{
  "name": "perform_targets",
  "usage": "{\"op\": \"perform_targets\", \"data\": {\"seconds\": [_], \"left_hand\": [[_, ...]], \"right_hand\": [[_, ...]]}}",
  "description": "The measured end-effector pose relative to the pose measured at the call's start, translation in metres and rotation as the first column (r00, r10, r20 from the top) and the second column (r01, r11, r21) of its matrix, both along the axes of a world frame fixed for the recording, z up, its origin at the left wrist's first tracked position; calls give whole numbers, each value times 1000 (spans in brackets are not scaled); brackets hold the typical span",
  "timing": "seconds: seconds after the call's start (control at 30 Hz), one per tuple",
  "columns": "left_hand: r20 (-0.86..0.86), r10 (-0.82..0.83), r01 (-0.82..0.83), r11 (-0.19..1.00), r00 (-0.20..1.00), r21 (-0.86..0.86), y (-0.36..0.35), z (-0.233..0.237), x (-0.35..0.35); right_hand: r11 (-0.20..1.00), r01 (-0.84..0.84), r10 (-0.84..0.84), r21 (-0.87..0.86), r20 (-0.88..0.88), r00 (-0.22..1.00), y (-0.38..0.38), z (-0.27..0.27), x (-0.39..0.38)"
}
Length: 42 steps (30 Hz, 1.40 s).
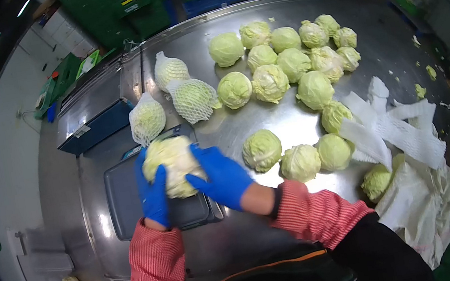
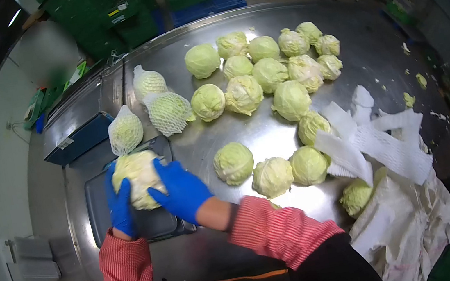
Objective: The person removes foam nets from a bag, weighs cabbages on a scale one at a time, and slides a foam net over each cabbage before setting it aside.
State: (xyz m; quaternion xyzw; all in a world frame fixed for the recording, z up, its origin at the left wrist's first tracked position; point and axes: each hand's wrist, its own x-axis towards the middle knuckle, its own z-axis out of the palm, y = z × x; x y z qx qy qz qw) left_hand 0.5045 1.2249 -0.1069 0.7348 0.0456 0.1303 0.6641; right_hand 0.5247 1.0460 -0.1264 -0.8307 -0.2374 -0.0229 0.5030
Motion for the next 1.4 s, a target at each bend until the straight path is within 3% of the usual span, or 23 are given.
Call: {"op": "perform_targets", "data": {"seconds": [0.1,0.13,0.27,0.3,0.33,0.4,0.43,0.5,0.57,0.6,0.63,0.67,0.77,0.83,0.87,0.93,1.03,1.07,1.13,1.17,1.23,1.27,1.4], "left_hand": [[-94,96,-100,994,991,-35,59,-52,-19],[-54,45,-57,970,998,-238,62,-53,-24],[-33,159,-156,985,987,75,49,-30,-35],[55,259,-265,937,964,229,45,-29,-40],[162,344,-381,851,925,363,38,-26,-43],[377,223,-370,847,899,382,-1,7,-50],[470,165,-373,840,867,394,-20,17,-53],[341,-4,-115,938,940,328,-51,8,-58],[6,-340,340,938,940,-75,-96,10,-57],[-74,-448,450,893,891,20,-116,12,-52],[-114,-466,465,885,878,-37,-136,-1,-48],[-130,-456,454,890,880,-51,-152,-9,-45],[-386,-568,415,811,727,-413,-160,-1,-34],[-352,-458,360,880,816,-310,-155,-11,-43],[-346,-473,377,872,810,-311,-148,-10,-50],[-335,-511,412,852,792,-323,-132,3,-65],[-431,-531,226,782,730,-580,-112,-16,-65],[-176,-553,135,476,814,-869,-113,-33,-68],[80,-648,184,94,757,-979,-93,-59,-70],[194,-659,180,-90,726,-979,-91,-76,-70],[13,-519,136,199,855,-970,-89,-82,-82],[7,-507,88,136,862,-987,-91,-87,-84],[80,-345,102,48,935,-994,-79,-55,-110]], "right_hand": [[968,-226,201,-109,-202,959,23,-5,0],[954,-278,248,-109,-231,941,15,6,-4],[961,100,-55,-258,173,983,-78,14,-2],[849,189,-204,-493,23,979,-114,44,0],[712,464,-208,-527,473,856,-158,21,-3],[319,635,-449,-703,478,755,-234,-2,13],[112,738,-325,-666,677,660,-280,-35,19],[105,530,-265,-842,490,831,-302,-15,2],[340,563,-271,-753,495,826,-269,11,-12],[613,529,-260,-587,483,837,-246,24,-25],[848,412,-325,-334,287,901,-224,24,-36],[951,307,-307,-40,-254,917,-206,20,-45],[902,268,-18,339,-589,808,-160,42,-60],[914,163,-22,371,-356,934,-145,37,-55],[981,170,-131,96,-326,936,-140,54,-61],[997,29,-10,65,-280,960,-125,48,-56],[999,-5,23,51,-370,929,-108,33,-52],[998,16,12,66,-392,920,-100,33,-51],[996,28,5,89,-349,937,-80,30,-52],[989,-11,12,-150,5,1000,-68,35,-54],[842,152,259,-517,635,728,-45,53,-61],[776,177,329,-606,628,705,-34,65,-65],[951,-201,246,-233,184,952,-9,57,-80]]}}
